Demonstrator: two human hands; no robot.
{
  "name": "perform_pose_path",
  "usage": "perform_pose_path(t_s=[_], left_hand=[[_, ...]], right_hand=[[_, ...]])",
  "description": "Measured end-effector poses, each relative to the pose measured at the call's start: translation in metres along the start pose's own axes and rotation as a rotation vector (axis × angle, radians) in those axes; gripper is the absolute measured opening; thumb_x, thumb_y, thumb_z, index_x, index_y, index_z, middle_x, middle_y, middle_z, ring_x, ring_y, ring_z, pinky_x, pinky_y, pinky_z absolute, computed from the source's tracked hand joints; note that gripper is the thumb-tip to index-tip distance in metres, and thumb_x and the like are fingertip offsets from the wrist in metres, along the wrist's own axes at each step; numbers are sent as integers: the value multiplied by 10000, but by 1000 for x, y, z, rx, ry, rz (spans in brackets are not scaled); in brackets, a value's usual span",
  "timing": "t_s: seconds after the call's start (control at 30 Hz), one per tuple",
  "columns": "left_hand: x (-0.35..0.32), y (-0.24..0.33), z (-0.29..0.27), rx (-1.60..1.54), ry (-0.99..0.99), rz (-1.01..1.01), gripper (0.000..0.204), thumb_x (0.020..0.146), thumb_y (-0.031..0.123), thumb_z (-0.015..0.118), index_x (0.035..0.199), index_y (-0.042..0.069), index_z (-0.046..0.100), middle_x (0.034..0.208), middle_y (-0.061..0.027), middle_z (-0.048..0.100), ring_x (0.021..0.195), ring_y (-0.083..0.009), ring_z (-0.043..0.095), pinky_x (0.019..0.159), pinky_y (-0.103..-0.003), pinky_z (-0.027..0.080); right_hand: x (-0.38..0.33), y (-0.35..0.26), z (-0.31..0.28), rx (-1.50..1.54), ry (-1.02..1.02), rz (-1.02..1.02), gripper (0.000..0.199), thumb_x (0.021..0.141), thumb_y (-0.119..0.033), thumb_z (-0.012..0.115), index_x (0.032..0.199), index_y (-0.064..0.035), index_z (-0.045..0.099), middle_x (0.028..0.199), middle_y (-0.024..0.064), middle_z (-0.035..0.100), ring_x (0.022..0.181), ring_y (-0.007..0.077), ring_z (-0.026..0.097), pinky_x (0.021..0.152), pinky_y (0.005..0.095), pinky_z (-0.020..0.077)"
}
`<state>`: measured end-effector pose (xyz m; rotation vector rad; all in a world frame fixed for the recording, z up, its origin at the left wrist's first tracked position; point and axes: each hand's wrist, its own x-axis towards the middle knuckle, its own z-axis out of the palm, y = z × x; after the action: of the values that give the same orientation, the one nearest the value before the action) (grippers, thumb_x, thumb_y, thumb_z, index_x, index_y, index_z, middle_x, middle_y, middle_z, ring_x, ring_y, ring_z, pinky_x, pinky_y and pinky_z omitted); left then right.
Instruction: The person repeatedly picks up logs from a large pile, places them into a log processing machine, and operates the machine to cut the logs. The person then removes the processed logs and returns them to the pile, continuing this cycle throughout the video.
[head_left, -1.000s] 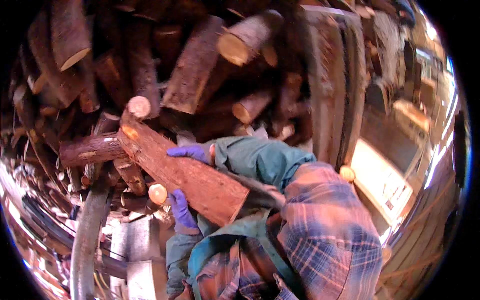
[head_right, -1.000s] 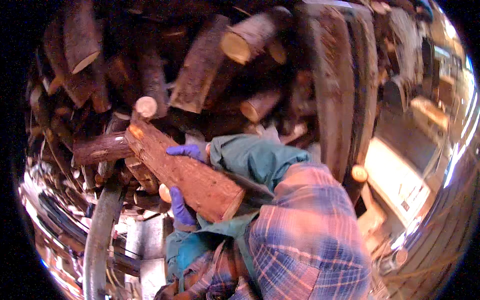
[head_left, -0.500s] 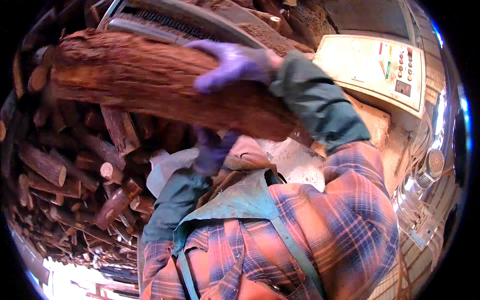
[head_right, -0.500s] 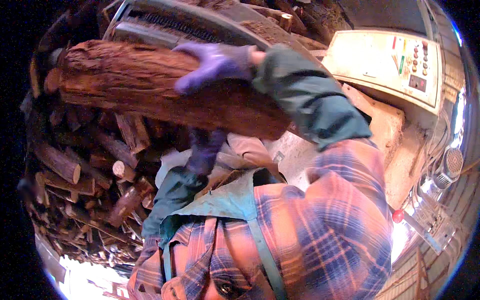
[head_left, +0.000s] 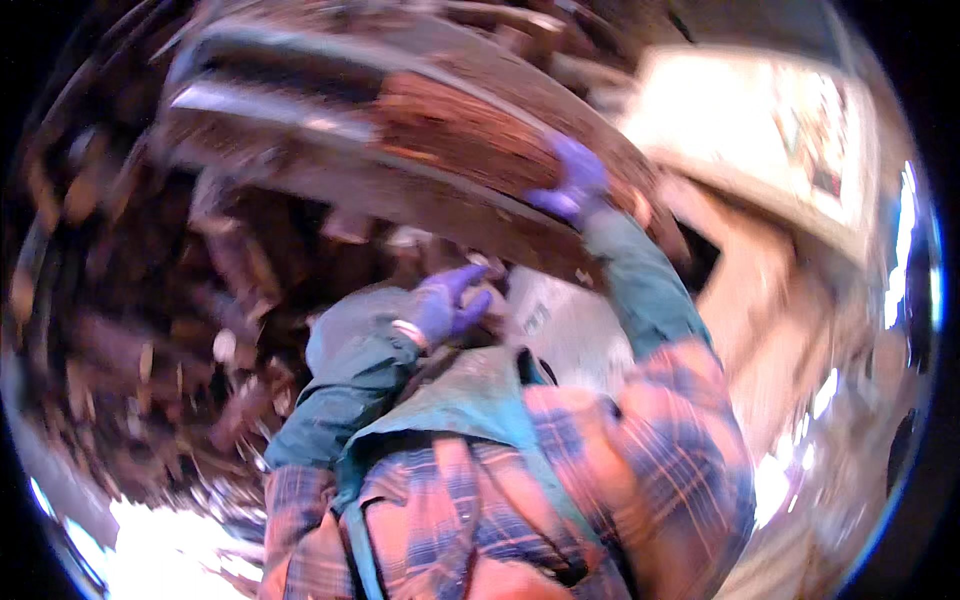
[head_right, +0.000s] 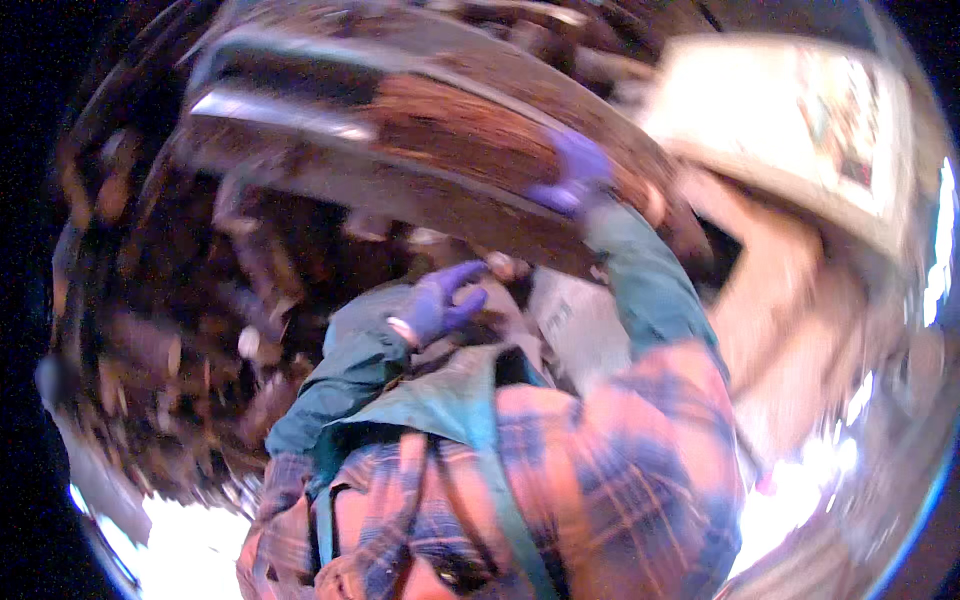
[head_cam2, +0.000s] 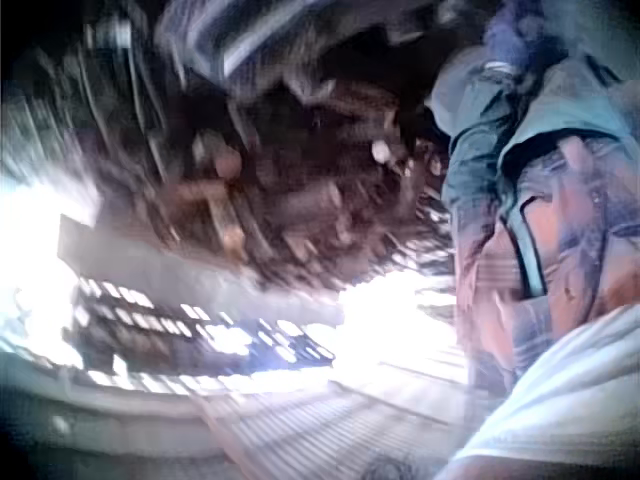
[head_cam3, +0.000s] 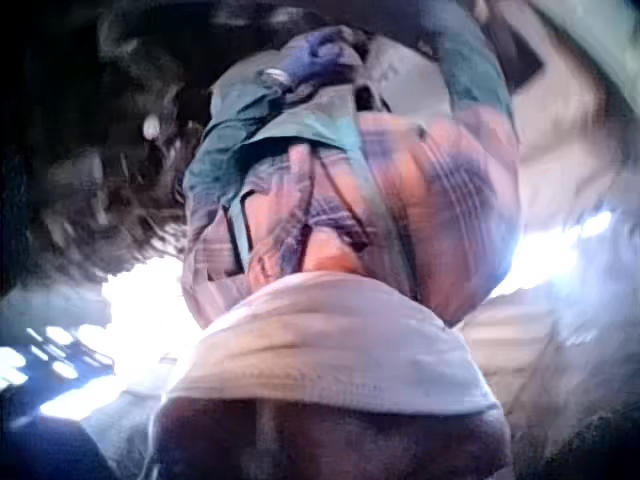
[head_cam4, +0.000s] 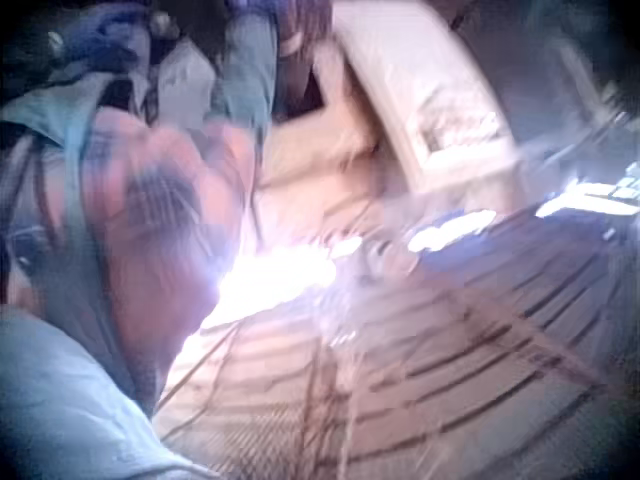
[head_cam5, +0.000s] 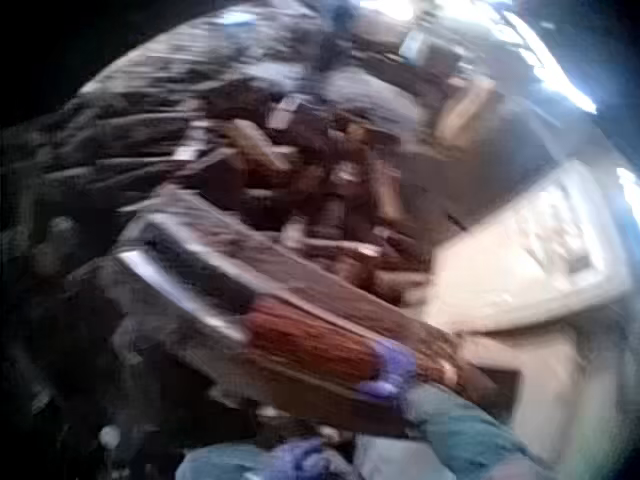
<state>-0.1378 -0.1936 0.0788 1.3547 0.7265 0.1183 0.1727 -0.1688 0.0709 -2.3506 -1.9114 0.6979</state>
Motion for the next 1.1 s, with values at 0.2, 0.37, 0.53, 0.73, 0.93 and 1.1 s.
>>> perform_pose_path(t_s=[0.2, 0.37, 0.53, 0.73, 0.93, 1.1], left_hand=[[-28, -28, -62, 301, 97, -163, 513, 893, 373, 614, 1355, 155, 559, 1183, -192, 668, 1069, -410, 637, 918, -533, 501], [-133, -101, -92, 29, 507, -207, 513, 877, 417, 614, 1293, 117, 593, 1107, -190, 680, 1032, -397, 646, 880, -509, 508], [-212, -171, -93, -152, 666, -419, 546, 871, 447, 600, 1311, 123, 585, 1079, -206, 690, 1025, -387, 659, 902, -451, 510], [-379, -332, -181, -705, 1139, -414, 618, 883, 341, 724, 1357, 9, 508, 1187, -196, 663, 1083, -281, 635, 940, -414, 513], [-589, -546, -358, -315, 1785, -260, 958, 810, 419, 817, 1477, -55, 320, 1454, -196, 468, 1332, -303, 460, 1117, -415, 379], [-690, -631, -507, -48, 1883, -530, 958, 784, 474, 810, 1480, 2, 351, 1394, -207, 540, 1277, -297, 533, 1073, -376, 422]], right_hand=[[-48, 67, 50, 161, 130, 13, 858, 754, -366, 836, 1407, 39, 453, 1383, 241, 534, 1277, 373, 518, 1092, 446, 421], [28, -142, 84, 290, 226, -305, 608, 856, -250, 767, 1331, 49, 533, 1365, 209, 544, 1253, 323, 520, 1071, 417, 411], [55, -344, 164, 569, -299, -405, 521, 892, -161, 724, 1347, 17, 543, 1349, 142, 575, 1230, 249, 543, 1068, 346, 414], [41, -582, 341, 650, -959, -414, 661, 875, -263, 750, 1400, 30, 478, 1407, 221, 514, 1289, 310, 501, 1096, 400, 392], [7, -852, 536, 791, -1203, -201, 830, 825, -231, 812, 1456, 13, 332, 1433, 211, 451, 1308, 286, 463, 1092, 413, 400], [9, -1037, 646, 876, -1187, -252, 858, 850, -489, 742, 1488, -30, 400, 1464, 124, 483, 1310, 266, 466, 1123, 411, 342]])
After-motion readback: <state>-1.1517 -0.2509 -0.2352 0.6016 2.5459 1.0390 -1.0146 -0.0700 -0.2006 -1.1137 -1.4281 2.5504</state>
